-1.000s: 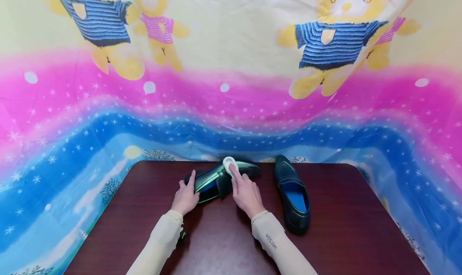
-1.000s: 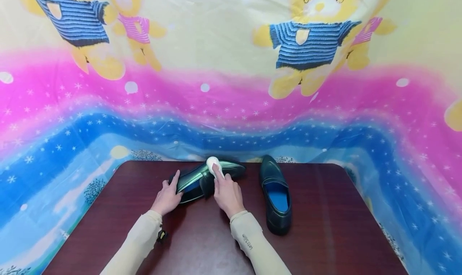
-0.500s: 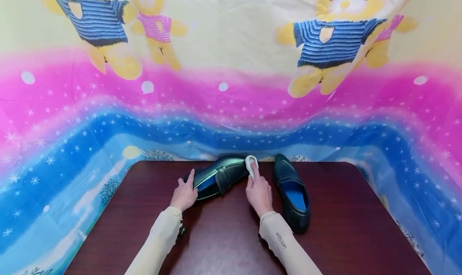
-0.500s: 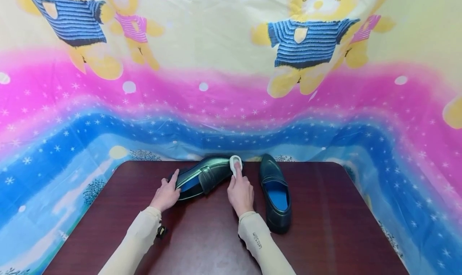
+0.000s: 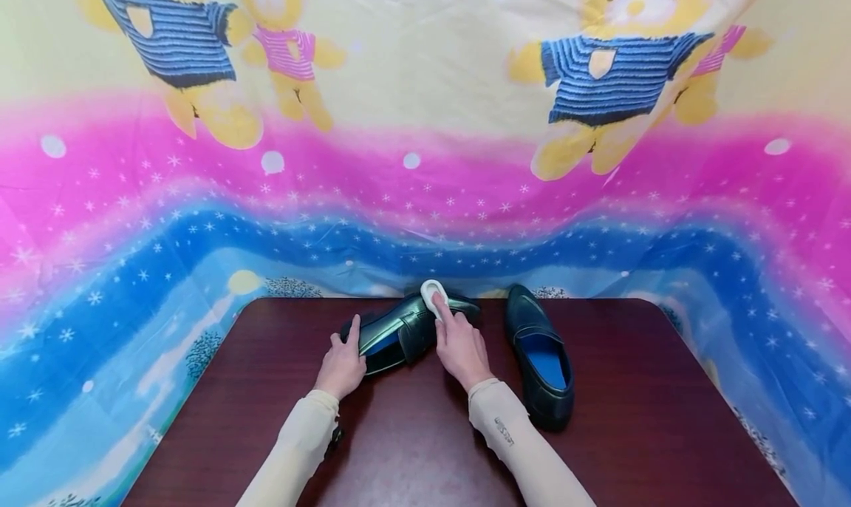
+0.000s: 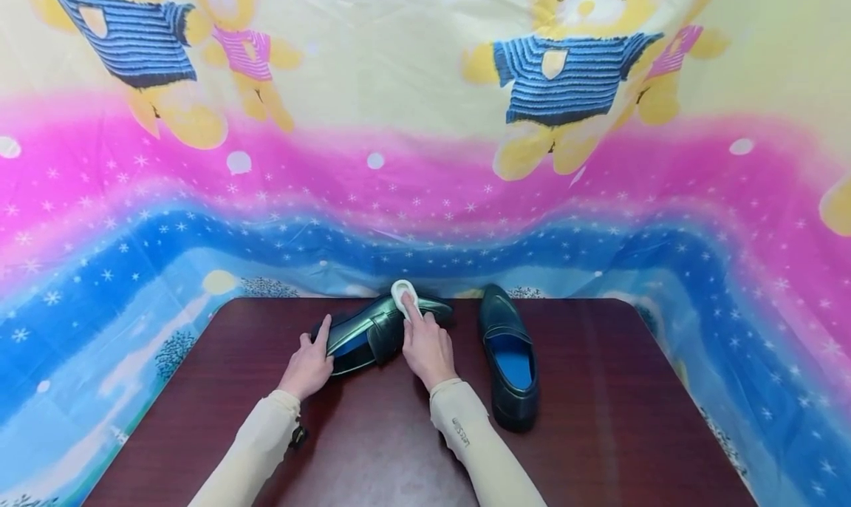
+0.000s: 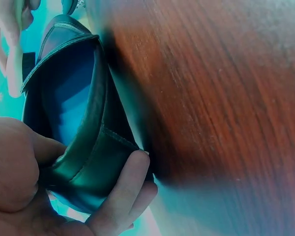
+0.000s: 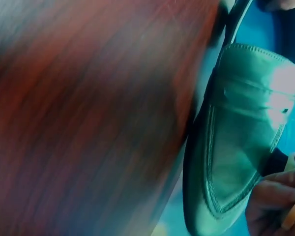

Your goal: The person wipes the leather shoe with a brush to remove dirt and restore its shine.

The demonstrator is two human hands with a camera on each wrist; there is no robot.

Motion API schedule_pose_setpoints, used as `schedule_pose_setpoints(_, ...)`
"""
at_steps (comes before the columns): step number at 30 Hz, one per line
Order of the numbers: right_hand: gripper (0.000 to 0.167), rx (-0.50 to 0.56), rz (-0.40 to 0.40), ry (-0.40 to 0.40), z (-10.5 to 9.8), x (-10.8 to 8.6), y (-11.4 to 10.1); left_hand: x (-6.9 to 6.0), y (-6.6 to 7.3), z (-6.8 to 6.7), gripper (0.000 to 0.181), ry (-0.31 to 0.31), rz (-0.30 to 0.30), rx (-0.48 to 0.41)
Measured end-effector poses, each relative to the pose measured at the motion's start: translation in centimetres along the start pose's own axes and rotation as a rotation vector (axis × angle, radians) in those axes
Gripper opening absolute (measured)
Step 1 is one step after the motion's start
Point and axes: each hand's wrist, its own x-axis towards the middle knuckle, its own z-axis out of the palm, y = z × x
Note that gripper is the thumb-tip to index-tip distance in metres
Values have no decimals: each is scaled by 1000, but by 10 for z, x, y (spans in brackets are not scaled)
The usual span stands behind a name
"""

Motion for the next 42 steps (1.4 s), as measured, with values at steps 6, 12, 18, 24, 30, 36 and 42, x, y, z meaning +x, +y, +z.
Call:
schedule_pose_setpoints(6,54,-36,157,81,-4,-5,16,-1,2,1,82,2,3,2)
schedule_pose_setpoints(12,55,28,270,102,-9,-9,23,-3,1,2,82,4,14,-4)
schedule_pose_setpoints(18,56,28,281,44,-14,-8,22,-5,2,2,82,11,19,3)
schedule_pose_setpoints(24,54,15,226,30,-16,-9,20,-3,4,-1,78,28,11,29)
schedule_pose_setpoints(30,54,31,117,-50,-8,-12,18,0,7,-9,71,5,-5,63)
schedule_pose_setpoints(36,55,14,215,-3,-4,-8,23,4,11,-16,66,-42,-32,76)
schedule_pose_setpoints(42,55,88,358,25,-8,-7,29,8,12,-19,65,-68,-59,79)
